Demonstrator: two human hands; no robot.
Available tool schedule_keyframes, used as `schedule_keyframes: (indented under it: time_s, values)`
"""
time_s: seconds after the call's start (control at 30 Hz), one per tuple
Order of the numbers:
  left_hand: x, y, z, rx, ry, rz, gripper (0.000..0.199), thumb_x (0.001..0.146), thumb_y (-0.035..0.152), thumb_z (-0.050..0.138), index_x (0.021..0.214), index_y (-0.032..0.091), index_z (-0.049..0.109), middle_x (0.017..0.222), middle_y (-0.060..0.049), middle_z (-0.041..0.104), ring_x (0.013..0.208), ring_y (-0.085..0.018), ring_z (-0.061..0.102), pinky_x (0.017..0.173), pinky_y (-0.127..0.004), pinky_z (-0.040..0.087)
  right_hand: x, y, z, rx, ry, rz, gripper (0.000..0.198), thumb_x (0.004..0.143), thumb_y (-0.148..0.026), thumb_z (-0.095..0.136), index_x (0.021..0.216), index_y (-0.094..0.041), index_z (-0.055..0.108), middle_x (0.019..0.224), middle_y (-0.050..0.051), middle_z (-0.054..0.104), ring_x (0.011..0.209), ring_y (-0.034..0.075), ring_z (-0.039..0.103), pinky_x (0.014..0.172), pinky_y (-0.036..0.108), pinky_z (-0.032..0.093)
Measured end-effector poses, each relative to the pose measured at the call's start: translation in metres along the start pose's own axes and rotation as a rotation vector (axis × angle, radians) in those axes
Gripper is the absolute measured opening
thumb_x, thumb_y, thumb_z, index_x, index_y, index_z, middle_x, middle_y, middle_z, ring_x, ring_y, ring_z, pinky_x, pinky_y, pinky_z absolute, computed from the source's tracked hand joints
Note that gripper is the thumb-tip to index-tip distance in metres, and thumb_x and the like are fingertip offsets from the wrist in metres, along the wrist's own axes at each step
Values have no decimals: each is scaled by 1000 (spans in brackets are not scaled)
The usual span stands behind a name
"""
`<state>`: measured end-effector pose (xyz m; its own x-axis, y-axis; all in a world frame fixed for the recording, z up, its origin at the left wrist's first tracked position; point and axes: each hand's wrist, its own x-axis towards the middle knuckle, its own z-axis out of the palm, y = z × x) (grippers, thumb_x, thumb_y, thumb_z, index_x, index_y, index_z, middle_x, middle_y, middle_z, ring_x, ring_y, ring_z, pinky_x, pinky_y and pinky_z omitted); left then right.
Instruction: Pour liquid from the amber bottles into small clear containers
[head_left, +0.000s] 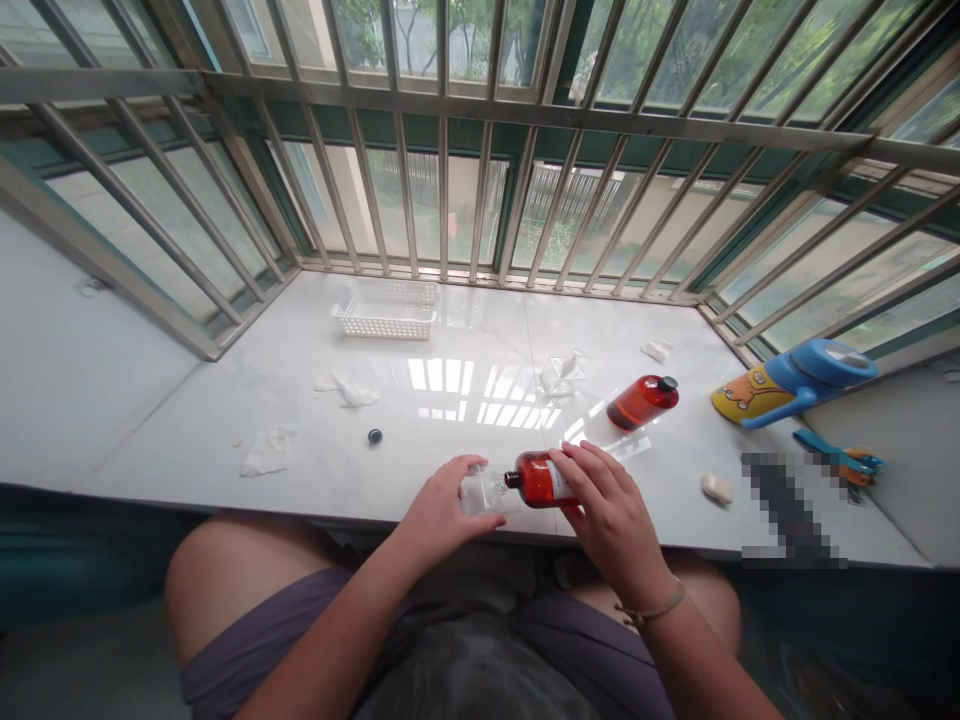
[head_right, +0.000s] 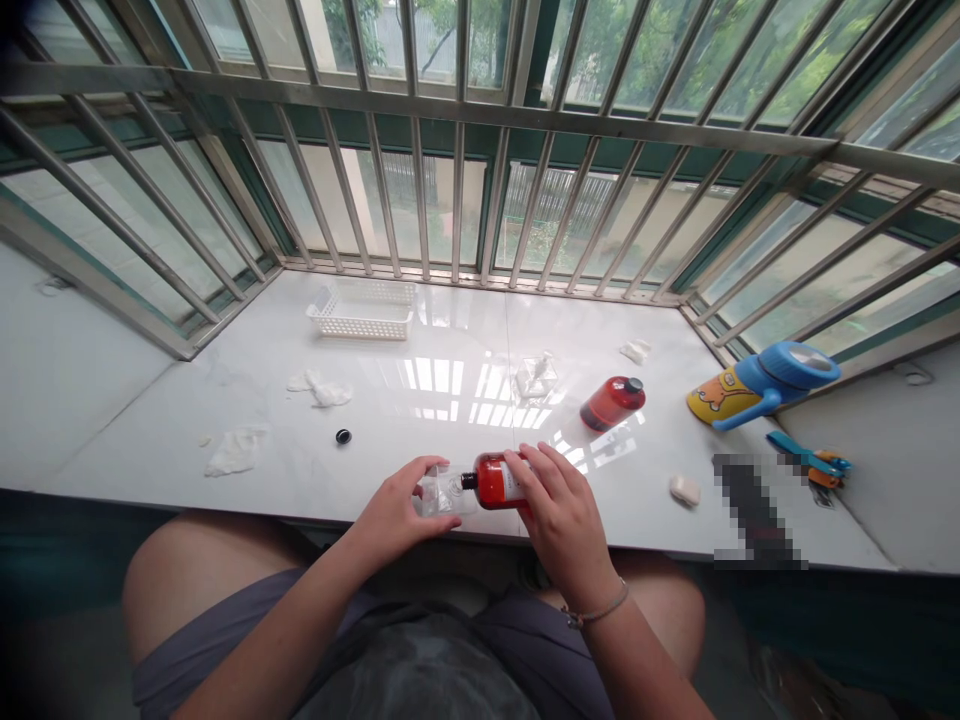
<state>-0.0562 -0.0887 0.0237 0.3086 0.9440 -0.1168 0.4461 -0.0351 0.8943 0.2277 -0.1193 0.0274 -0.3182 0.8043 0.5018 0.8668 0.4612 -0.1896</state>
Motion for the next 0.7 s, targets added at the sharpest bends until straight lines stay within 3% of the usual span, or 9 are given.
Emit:
schedule_keyframes:
  time_s: [0.43, 0.7]
  values:
    - [0, 0, 0, -62, -3, -21, 65, 71, 35, 94, 130, 29, 69, 132, -6, 75, 107, -27, 75, 97, -41, 63, 4, -3, -3, -27, 2, -8, 76, 102, -9, 59, 169, -40, 40, 155, 5, 63, 145, 35, 57, 119, 59, 50]
    - [0, -2, 0, -82, -7, -21, 66, 70, 34, 96, 130, 29, 69, 133, -5, 75, 110, -27, 75, 97, -40, 64, 5, -4, -5, -49, 3, -15, 78, 102, -7, 58, 169, -40, 38, 155, 5, 63, 146, 34, 56, 119, 59, 49]
